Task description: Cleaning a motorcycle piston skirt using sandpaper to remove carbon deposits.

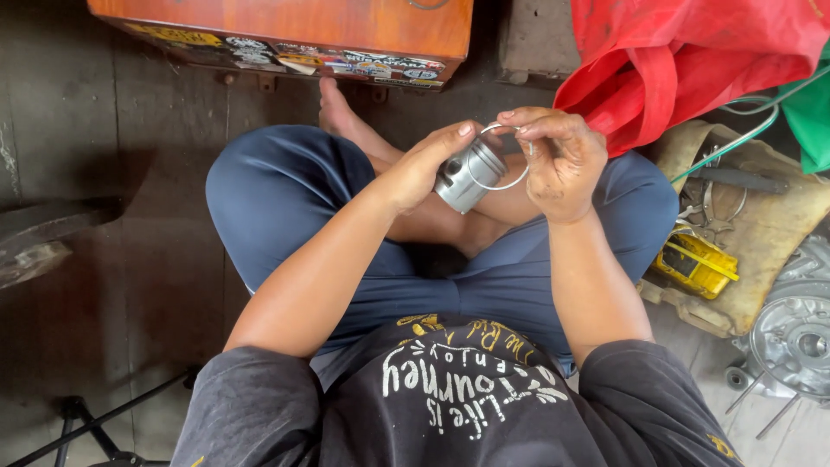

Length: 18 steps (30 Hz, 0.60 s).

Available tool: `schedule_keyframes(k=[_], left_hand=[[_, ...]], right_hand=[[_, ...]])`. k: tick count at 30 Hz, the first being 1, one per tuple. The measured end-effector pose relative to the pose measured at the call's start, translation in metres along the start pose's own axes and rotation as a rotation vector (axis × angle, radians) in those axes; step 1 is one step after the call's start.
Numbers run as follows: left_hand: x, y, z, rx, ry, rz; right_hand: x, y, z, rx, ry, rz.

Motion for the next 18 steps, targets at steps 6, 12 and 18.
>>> schedule_keyframes(k=[6,12,18], left_hand=[[-0.012,0.024,-0.032,0.108,0.157,0.168],[-0.021,0.018,-0.059,0.378,0.195,0.065],[-0.025,0.009,-0.083,0.54,0.323,-0.132]], right_hand=[[0.004,0.019,-0.005,-0.027,0.078,0.112],[-0.005,0.005,-0.018,0.021,0.439,-0.073],[-0.019,0.003,-0.025,-0.01,0.675,-0.009]])
Point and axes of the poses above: each hand's wrist, its own x-axis towards the middle knuckle, its own y-axis out of the palm, z = x × y, the point moved 10 cm from there along x, towards the middle knuckle, and after that the axes turned 5 degrees about x, right-handed, at the moved point
